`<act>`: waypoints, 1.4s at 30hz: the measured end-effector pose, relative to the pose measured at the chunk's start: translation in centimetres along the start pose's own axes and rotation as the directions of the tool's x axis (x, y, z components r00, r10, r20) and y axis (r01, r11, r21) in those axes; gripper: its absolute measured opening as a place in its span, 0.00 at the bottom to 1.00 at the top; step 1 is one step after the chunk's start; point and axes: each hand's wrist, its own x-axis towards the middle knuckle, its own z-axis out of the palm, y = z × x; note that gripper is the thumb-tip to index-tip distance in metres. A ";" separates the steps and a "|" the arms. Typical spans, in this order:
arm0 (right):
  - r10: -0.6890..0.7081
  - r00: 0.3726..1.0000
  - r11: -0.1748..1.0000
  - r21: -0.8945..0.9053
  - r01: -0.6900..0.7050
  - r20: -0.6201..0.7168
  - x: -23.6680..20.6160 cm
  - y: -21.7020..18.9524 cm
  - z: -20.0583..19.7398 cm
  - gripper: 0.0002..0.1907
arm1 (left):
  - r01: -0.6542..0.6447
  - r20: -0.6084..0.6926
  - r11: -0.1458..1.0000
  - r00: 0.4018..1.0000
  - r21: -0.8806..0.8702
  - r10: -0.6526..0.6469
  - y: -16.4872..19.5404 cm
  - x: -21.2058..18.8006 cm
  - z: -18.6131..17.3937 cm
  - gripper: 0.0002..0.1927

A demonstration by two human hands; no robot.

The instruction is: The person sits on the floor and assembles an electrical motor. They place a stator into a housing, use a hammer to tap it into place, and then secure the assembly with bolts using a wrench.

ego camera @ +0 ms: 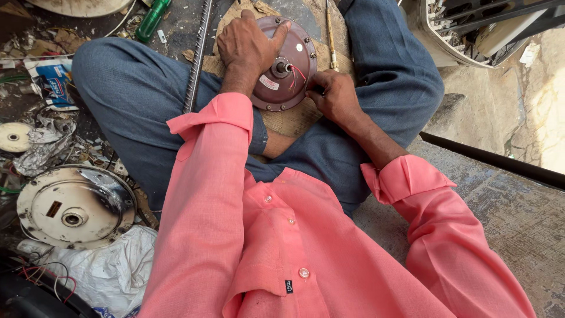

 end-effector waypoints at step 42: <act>-0.056 0.994 0.954 -0.299 0.025 -0.095 -1.3 2.1 2.8 0.08 | 0.100 0.095 0.981 0.989 0.166 -0.117 3.1 0.0 -2.0 0.47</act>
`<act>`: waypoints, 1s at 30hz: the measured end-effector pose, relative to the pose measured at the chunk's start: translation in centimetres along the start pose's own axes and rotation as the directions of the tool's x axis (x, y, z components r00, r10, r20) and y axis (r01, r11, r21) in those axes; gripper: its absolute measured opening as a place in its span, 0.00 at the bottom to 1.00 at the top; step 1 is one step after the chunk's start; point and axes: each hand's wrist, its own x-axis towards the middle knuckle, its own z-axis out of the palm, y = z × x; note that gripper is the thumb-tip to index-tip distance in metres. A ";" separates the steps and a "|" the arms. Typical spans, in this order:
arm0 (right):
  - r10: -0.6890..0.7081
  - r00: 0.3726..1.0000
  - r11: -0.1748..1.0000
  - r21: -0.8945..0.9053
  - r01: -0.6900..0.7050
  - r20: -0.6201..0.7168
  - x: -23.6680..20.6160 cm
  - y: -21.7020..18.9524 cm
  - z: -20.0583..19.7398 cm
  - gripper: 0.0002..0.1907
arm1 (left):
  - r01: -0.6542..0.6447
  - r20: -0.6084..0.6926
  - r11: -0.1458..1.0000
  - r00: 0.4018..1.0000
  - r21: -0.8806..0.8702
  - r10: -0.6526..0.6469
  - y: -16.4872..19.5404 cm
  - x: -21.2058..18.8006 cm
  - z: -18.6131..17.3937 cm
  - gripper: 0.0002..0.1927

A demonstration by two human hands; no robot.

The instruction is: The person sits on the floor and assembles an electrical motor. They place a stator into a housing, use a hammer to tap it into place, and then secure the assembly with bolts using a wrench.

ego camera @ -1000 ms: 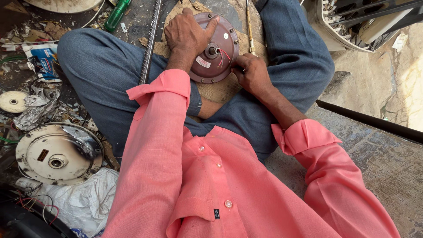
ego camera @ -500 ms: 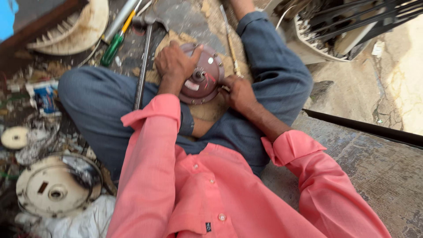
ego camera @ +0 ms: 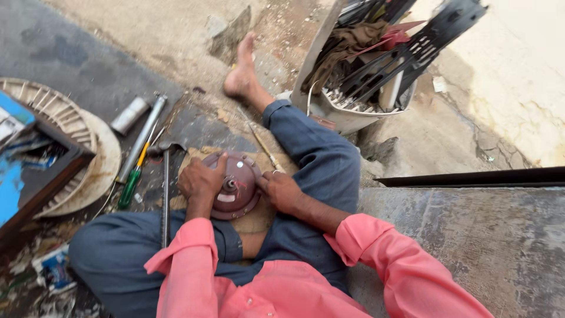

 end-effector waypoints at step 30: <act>0.294 0.934 0.955 -0.027 -0.295 0.205 2.7 -0.2 1.0 0.10 | 0.021 0.022 1.000 1.000 -0.005 -0.021 0.1 -0.3 -1.1 0.46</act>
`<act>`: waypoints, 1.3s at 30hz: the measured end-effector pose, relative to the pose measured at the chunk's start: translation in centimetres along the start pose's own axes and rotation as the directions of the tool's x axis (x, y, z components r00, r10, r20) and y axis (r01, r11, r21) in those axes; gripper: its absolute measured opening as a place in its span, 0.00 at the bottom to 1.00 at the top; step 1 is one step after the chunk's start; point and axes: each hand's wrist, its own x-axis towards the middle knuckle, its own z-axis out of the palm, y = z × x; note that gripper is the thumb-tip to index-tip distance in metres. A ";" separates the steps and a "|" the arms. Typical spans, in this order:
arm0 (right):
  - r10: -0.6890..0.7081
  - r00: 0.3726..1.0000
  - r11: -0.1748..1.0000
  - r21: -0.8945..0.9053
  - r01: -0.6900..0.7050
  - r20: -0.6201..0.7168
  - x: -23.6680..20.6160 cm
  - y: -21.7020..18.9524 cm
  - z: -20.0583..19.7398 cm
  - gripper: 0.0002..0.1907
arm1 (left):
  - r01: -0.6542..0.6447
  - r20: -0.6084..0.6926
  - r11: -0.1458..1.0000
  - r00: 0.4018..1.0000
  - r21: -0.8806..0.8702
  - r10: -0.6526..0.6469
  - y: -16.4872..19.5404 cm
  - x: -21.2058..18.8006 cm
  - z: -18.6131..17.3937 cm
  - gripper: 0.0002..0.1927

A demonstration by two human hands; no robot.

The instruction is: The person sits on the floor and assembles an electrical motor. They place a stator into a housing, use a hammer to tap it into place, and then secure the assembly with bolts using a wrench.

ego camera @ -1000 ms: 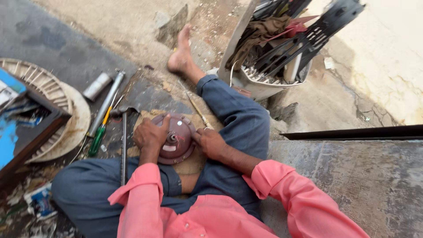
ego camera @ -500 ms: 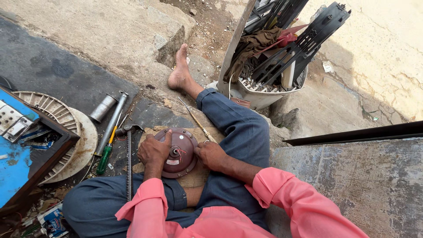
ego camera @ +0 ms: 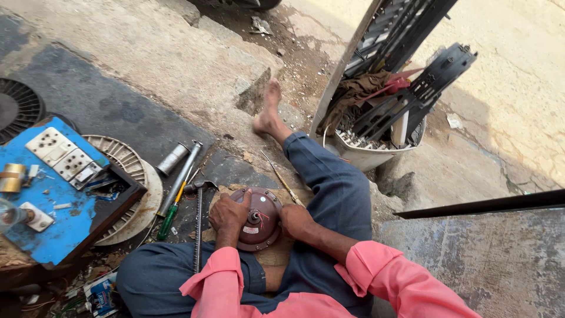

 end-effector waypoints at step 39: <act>-0.432 0.901 0.887 -0.166 0.431 0.034 -2.1 0.5 -1.3 0.14 | -0.022 -0.071 0.999 0.997 -0.028 0.020 -0.8 0.9 2.6 0.43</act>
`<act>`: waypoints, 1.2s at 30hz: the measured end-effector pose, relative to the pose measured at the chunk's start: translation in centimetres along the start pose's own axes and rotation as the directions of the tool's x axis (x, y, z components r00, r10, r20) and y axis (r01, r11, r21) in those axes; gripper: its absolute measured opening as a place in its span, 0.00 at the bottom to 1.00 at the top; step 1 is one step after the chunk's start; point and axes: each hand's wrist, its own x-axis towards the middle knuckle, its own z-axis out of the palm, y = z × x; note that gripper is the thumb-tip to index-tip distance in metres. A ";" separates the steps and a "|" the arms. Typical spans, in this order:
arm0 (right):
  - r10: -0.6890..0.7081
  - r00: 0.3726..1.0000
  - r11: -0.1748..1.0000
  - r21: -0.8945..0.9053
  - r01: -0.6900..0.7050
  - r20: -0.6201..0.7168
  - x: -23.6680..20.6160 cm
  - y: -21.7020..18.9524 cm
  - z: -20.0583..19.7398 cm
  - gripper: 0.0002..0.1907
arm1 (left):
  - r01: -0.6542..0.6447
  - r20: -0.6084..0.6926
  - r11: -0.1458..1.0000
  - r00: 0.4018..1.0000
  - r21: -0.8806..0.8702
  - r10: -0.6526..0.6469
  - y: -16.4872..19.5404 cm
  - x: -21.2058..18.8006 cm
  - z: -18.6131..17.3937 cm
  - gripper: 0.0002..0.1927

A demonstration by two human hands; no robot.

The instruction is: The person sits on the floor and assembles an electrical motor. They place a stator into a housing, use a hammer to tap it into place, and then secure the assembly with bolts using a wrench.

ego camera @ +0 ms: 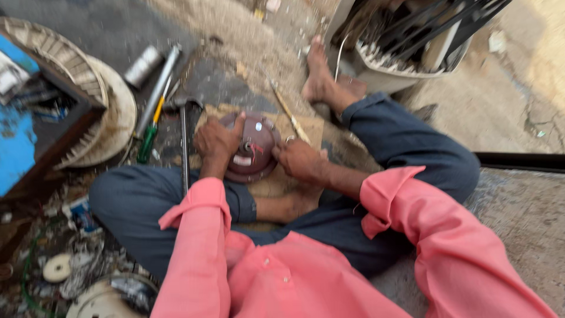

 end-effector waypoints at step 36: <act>-0.098 0.995 0.972 -0.212 0.100 0.020 0.0 0.0 -1.0 0.09 | -0.146 -0.091 0.987 0.986 -0.066 0.140 -2.1 0.1 1.8 0.42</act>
